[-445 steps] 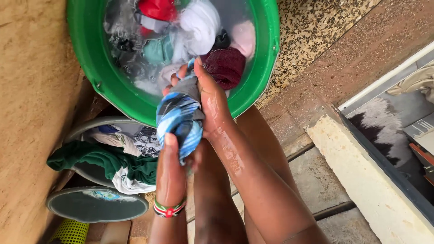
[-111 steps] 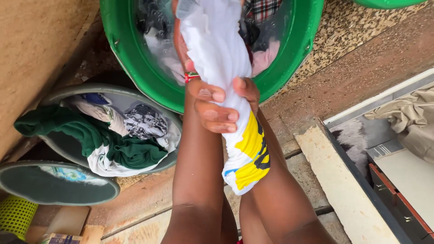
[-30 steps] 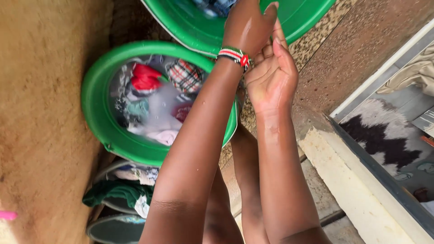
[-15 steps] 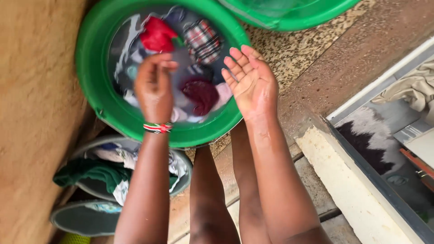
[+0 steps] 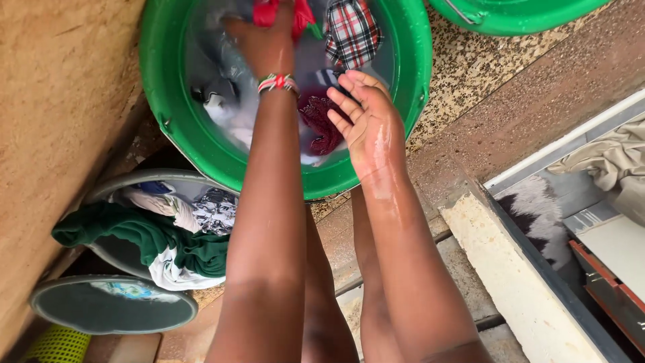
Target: Washing clothes by hand in a plastic basin on a balcony.
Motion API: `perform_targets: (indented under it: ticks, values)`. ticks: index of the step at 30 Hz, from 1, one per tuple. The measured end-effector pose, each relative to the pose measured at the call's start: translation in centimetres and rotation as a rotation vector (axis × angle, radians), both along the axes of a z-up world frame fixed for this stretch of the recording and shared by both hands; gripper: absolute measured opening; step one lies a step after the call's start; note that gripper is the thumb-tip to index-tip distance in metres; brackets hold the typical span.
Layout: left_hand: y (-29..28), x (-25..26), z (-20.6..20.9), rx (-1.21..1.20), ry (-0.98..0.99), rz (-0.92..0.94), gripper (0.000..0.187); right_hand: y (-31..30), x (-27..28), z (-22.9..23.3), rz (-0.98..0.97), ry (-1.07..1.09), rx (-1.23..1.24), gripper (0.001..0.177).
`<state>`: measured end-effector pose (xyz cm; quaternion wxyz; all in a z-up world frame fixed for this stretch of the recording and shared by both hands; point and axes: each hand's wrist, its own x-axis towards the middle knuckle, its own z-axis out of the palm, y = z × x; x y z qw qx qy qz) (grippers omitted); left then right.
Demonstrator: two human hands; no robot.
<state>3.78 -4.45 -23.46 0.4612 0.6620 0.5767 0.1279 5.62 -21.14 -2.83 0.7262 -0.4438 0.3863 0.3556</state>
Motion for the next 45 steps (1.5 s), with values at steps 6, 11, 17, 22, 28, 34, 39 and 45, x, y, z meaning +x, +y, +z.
perform_targets:
  ticks: [6,11,17,22,28,34,39,45]
  values:
    - [5.0,-5.9,-1.1,-0.316,-0.081,-0.37,0.062,1.3,-1.5,0.2,0.029,-0.004,0.059,0.038]
    - [5.5,-17.4,-13.9,-0.562,-0.239,0.032,0.033,2.4,-2.0,0.4,0.099,0.017,0.055,0.036]
    - [-4.6,-7.9,9.1,0.494,0.048,-0.076,0.064,2.9,-3.1,0.1,0.137,0.023,0.064,0.035]
    - [-5.7,-7.4,3.5,0.118,0.244,-0.212,0.045,3.7,-4.2,0.0,0.21,-0.03,0.022,0.031]
    - [-0.7,-7.3,4.9,0.113,0.217,-0.554,0.025,3.6,-5.1,-1.3,0.197,-0.074,0.024,0.034]
    - [-3.4,-7.5,24.3,0.155,0.13,-0.598,0.046,4.4,-2.9,-0.3,-0.017,-0.009,0.266,0.047]
    - [-5.2,-9.1,33.9,0.04,0.008,-0.766,0.057,3.2,-2.2,-1.3,0.086,0.319,0.205,0.052]
    - [-5.2,-10.5,27.0,0.175,-0.063,-0.782,0.033,1.2,-5.6,-7.0,0.333,0.053,0.123,0.022]
